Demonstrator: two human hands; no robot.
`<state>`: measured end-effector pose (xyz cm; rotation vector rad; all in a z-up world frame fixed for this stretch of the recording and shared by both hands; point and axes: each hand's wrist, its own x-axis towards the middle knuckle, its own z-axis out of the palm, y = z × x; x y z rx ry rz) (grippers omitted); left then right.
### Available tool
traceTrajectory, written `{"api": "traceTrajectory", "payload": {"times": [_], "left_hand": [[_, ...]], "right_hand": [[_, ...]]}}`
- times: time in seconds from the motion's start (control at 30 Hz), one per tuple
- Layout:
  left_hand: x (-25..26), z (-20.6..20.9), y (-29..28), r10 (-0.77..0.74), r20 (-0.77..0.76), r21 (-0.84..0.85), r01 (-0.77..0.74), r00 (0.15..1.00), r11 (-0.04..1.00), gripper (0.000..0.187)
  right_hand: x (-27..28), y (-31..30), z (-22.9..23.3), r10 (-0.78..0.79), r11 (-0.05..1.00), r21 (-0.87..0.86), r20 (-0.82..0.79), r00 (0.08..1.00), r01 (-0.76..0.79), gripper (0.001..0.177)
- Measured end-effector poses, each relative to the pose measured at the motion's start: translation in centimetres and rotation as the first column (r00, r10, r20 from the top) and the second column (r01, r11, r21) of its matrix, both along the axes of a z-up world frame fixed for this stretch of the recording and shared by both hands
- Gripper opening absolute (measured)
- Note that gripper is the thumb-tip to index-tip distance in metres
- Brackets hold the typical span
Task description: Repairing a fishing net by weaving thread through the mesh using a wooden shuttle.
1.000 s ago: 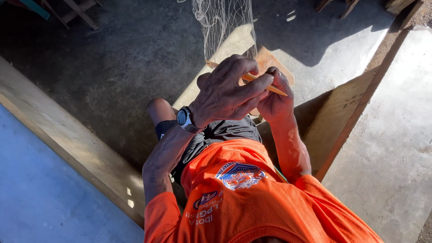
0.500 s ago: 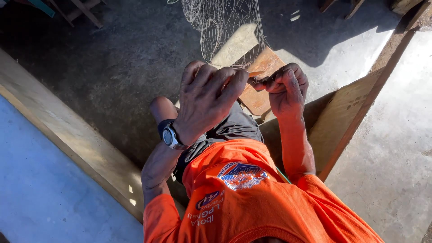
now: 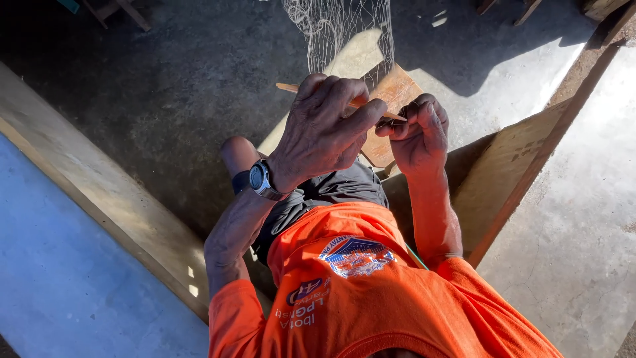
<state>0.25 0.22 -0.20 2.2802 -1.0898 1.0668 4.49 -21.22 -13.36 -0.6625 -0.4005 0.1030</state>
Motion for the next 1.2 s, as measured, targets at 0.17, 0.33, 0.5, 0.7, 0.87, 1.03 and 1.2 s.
{"api": "traceTrajectory", "payload": {"times": [0.17,0.33,0.5,0.7,0.87,1.03,1.2], "left_hand": [[0.3,-0.6,0.0,-0.084,-0.003,-0.002,0.084,0.996,0.996,0.023],[0.6,-0.7,1.0,-0.056,-0.027,-0.031,0.055,0.998,0.998,0.028],[0.6,0.2,1.1,-0.115,-0.063,-0.111,0.107,0.991,0.988,0.02],[0.7,-1.6,-1.3,-0.204,-0.093,-0.016,0.203,0.975,0.979,0.029],[-3.0,-1.0,-1.3,-0.282,0.086,0.001,0.283,0.956,0.959,0.013],[-8.0,-3.2,3.4,-0.813,0.083,-0.773,0.553,0.576,0.312,0.041],[-7.5,-7.1,2.6,0.356,-0.206,-0.216,-0.397,0.912,0.892,0.033]], "right_hand": [[-0.2,1.6,0.5,0.0,1.0,-0.002,0.047,0.999,0.0,0.03],[-0.2,1.0,0.4,-0.005,1.0,-0.001,0.016,1.0,0.005,0.03],[0.0,0.7,0.2,0.011,0.999,0.031,0.032,0.999,-0.012,0.026],[0.1,2.6,0.3,-0.099,0.989,-0.099,0.085,0.991,0.107,0.02],[-0.5,3.0,2.4,-0.136,0.984,-0.114,0.035,0.99,0.139,0.025],[1.4,1.5,-0.6,-0.076,0.996,-0.046,0.087,0.993,0.08,0.019],[2.2,1.0,-1.7,-0.115,0.989,-0.066,0.234,0.965,0.134,0.026]]}}
